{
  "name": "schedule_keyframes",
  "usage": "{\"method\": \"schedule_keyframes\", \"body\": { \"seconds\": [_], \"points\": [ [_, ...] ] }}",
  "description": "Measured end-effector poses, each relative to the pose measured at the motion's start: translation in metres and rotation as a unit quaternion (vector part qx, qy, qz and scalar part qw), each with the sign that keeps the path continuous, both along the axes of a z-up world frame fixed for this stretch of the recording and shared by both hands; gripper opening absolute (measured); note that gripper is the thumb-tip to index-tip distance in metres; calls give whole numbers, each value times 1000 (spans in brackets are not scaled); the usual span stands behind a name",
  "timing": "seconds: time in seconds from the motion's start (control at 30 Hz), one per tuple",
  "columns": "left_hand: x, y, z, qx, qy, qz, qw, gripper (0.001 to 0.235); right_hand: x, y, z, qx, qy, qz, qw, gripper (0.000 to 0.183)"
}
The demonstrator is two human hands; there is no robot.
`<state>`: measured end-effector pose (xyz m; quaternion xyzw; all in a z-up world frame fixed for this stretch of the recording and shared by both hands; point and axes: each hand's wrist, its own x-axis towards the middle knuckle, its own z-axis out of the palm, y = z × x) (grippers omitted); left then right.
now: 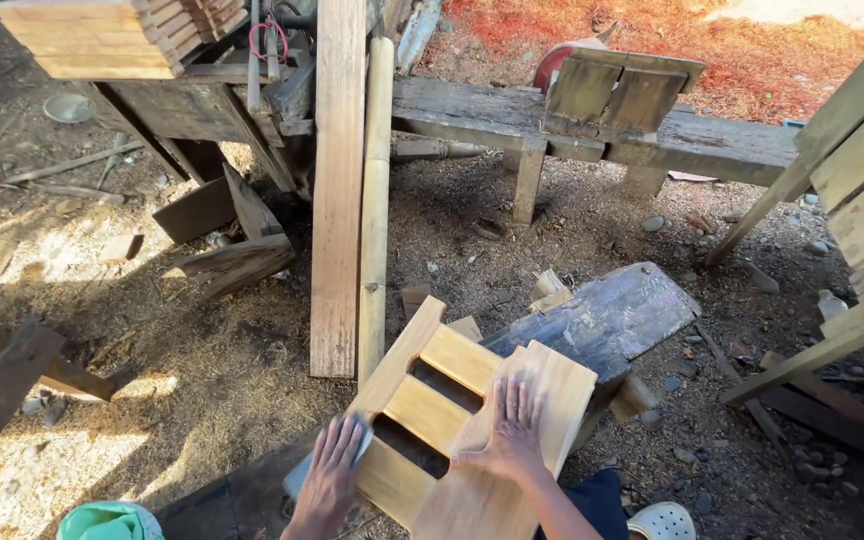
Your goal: The person sands a light-colored wooden board with cutouts using a sanding block. They hold the board on a wooden workbench and rub the sanding block across the surface and edges to smooth the wood.
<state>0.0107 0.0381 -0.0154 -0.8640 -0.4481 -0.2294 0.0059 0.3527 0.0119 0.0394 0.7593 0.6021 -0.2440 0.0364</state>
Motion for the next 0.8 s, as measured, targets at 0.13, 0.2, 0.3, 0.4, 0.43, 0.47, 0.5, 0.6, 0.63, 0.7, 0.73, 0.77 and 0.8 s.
{"method": "schedule_keyframes", "body": {
  "seconds": [0.13,0.2,0.3,0.4,0.43,0.47,0.5,0.6,0.63,0.7,0.73,0.77,0.8],
  "points": [
    [81,86,9,-69,16,-8,997,59,-1,0,4,15,-4,-1,1000,165],
    [126,136,-2,-60,14,-16,998,60,-1,0,4,12,-1,-10,1000,165],
    [193,206,-11,-47,-5,-21,999,56,1,1,0,32,9,-9,999,166],
    [227,247,-20,-45,12,-8,999,57,1,1,0,23,8,4,1000,166],
    [230,253,-20,-50,18,-7,999,57,1,3,1,31,14,5,999,166],
    [233,258,-20,-56,23,-5,998,56,2,4,3,38,19,6,999,167],
    [226,252,-20,-56,23,-5,998,56,2,4,2,38,19,7,999,167],
    [195,216,-16,-56,5,-26,998,55,3,2,-1,16,3,15,1000,166],
    [173,196,-12,-41,4,-45,998,57,1,3,-3,19,2,12,1000,166],
    [128,146,3,-28,5,-59,998,59,1,3,-4,20,4,14,1000,166],
    [104,117,13,-38,-3,-65,997,58,1,3,-3,17,-6,11,1000,166],
    [81,86,21,-49,-14,-71,996,56,2,1,-4,13,-17,8,1000,165],
    [60,67,24,-52,-12,-67,996,56,4,6,-9,11,-15,13,1000,165]
  ]
}}
